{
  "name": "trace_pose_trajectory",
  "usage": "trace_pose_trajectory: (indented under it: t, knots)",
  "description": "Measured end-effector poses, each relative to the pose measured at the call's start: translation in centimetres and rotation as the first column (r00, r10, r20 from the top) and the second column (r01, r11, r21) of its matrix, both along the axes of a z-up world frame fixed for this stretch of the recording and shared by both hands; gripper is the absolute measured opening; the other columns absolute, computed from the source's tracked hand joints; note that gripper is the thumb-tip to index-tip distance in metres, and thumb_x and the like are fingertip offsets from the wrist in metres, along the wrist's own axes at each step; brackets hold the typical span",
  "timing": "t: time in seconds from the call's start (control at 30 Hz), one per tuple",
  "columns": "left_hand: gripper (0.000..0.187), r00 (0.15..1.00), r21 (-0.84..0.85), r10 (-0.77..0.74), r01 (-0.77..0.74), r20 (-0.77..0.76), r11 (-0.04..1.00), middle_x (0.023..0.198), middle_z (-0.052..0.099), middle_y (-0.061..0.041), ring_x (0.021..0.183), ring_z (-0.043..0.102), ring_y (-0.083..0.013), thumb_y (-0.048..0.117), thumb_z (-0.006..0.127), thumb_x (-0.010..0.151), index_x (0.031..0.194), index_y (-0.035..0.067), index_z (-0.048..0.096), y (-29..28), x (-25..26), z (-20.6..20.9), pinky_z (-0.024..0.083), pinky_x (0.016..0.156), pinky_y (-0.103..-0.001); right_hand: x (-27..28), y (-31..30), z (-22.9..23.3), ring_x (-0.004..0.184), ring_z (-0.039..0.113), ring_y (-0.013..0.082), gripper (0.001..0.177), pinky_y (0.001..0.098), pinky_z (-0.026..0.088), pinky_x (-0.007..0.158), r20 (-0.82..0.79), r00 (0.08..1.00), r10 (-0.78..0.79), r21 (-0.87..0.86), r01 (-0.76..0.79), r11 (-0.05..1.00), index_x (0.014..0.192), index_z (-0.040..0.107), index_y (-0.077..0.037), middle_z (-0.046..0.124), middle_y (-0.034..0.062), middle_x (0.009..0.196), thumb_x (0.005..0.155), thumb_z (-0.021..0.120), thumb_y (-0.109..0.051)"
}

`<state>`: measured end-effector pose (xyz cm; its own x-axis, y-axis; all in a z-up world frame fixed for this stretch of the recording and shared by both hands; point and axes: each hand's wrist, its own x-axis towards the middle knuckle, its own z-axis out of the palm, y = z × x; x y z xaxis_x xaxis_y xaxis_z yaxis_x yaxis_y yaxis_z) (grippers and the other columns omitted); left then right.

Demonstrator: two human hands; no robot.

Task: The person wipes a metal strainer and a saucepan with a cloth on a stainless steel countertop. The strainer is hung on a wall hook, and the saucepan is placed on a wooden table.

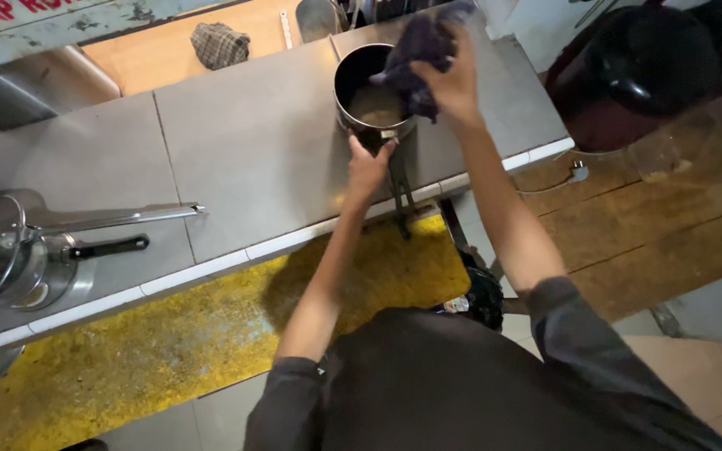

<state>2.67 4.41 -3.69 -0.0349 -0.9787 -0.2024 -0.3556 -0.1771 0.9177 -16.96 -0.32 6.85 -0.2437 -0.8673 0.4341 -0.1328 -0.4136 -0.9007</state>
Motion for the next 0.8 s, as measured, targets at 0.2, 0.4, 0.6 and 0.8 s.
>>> trace_pose_trajectory:
  t: [0.2,0.4,0.6,0.8]
  knots:
    - [0.127,0.99,-0.229,0.112,-0.129,-0.085,0.965,0.158,0.029,-0.036,0.143,0.037,-0.0479,0.043,0.083,0.078,0.158,-0.002,-0.004,-1.3,-1.2,-0.2,0.033,0.116,-0.046,4.4,-4.5,-3.3,0.112,0.069,0.0357,0.073,0.041,0.057,0.094,-0.581,0.798,-0.159,-0.014,0.186,0.983,0.127,0.053,-0.009,0.07,0.0177,0.12,0.066,0.093,-0.011]
    - [0.119,0.984,-0.284,0.144,-0.167,-0.102,0.944,0.165,0.017,-0.033,0.155,0.019,-0.0448,0.025,0.081,0.081,0.162,-0.002,-0.003,-3.0,-1.1,0.0,0.022,0.126,-0.045,5.7,-7.9,-6.2,0.106,0.067,0.0427,0.076,0.0475,0.053,0.09,-0.614,0.778,-0.13,0.083,0.227,0.97,0.122,0.048,-0.006,0.069,0.0205,0.109,0.066,0.097,-0.023]
    - [0.108,0.973,-0.313,0.156,-0.203,-0.17,0.928,0.166,0.019,-0.03,0.155,0.019,-0.0434,0.014,0.072,0.079,0.162,0.002,0.004,-3.8,-1.6,0.9,0.02,0.126,-0.045,7.3,-9.6,-8.1,0.107,0.068,0.0365,0.064,0.0415,0.053,0.094,-0.442,0.896,-0.044,0.234,0.162,0.959,0.124,0.049,-0.005,0.067,0.019,0.111,0.077,0.087,-0.024]
    - [0.102,0.967,-0.304,0.119,-0.187,-0.227,0.934,0.168,0.017,-0.028,0.157,0.017,-0.0421,0.012,0.065,0.081,0.164,0.005,0.006,-5.5,-1.5,0.5,0.019,0.128,-0.045,7.6,-10.0,-7.8,0.11,0.063,0.0222,0.053,0.0332,0.052,0.098,-0.249,0.945,0.212,0.232,-0.154,0.96,0.127,0.052,0.0,0.064,0.0129,0.114,0.079,0.073,-0.005]
